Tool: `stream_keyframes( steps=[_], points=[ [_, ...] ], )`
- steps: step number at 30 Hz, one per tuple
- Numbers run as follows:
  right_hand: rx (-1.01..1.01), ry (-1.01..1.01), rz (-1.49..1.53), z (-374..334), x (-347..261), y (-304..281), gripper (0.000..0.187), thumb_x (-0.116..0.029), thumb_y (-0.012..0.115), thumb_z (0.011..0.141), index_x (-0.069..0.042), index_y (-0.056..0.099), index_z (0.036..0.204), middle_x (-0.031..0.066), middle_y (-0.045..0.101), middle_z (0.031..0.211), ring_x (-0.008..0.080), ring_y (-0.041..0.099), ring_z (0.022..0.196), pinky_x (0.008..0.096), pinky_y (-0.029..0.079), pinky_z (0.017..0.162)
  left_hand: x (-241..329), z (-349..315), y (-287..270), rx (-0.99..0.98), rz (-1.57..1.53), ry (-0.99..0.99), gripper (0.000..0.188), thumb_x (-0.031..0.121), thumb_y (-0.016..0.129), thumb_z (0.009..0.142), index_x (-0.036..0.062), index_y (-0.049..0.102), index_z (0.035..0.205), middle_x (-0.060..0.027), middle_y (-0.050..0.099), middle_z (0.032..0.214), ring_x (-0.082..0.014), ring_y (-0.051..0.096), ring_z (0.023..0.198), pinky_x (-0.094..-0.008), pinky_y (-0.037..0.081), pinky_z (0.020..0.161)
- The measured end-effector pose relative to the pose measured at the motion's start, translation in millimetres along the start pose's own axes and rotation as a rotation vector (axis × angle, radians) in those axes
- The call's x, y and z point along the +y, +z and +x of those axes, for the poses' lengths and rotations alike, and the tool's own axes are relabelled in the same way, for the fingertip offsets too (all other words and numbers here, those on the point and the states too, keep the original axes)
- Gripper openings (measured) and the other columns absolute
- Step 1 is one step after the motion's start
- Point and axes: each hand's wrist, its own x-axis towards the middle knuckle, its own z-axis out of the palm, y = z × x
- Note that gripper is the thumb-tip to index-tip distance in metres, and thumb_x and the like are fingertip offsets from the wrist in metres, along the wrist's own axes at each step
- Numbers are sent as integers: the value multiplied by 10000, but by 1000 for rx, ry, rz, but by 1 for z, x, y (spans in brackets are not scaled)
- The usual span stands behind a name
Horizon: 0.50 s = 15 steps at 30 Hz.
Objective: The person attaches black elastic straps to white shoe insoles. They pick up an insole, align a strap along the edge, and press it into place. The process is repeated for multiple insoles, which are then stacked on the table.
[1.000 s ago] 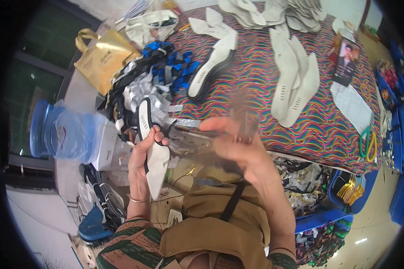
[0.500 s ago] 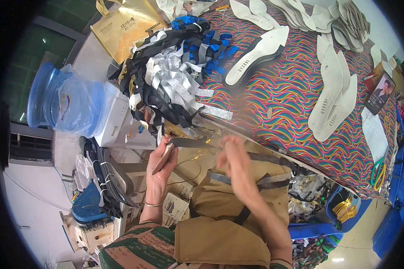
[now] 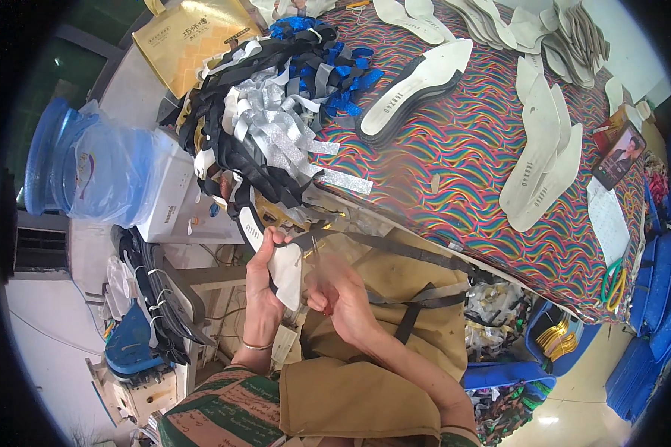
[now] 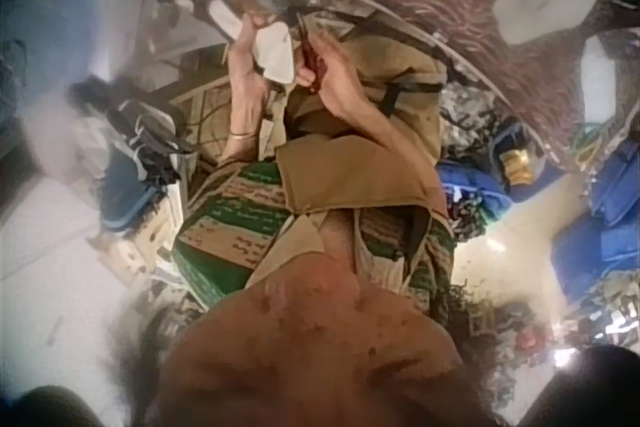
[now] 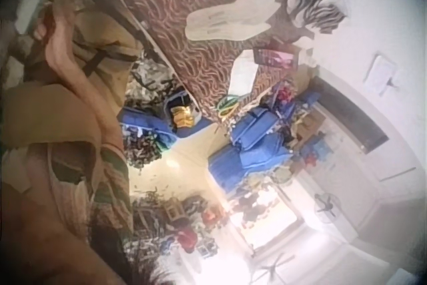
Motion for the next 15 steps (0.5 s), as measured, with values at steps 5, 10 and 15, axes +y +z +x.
stream_keyframes(
  steps=[5, 10, 15],
  points=[
    [-48, 71, 17, -7, 0, -13, 145, -260, 521, 978, -121, 494, 1009, 41, 485, 710, 97, 389, 548, 251, 294, 512, 0, 2, 1, -16, -42, -2, 164, 225, 597, 952, 90, 552, 1033, -1, 582, 857, -185, 595, 942, -341, 488, 885],
    [-16, 47, 37, -3, -2, -6, 130, -241, 519, 974, -119, 505, 1017, 27, 471, 683, 94, 389, 528, 248, 274, 484, -2, 2, 2, -56, -23, 5, 170, 223, 607, 946, 84, 556, 1031, -7, 590, 861, -191, 606, 936, -347, 500, 869],
    [-21, -43, -24, 5, -6, -4, 136, -243, 525, 977, -115, 517, 1020, -14, 460, 659, 73, 375, 505, 236, 256, 462, -4, -2, 6, -2, 73, 53, 171, 215, 611, 944, 71, 561, 1021, -22, 601, 857, -202, 628, 915, -360, 508, 861]
  ],
)
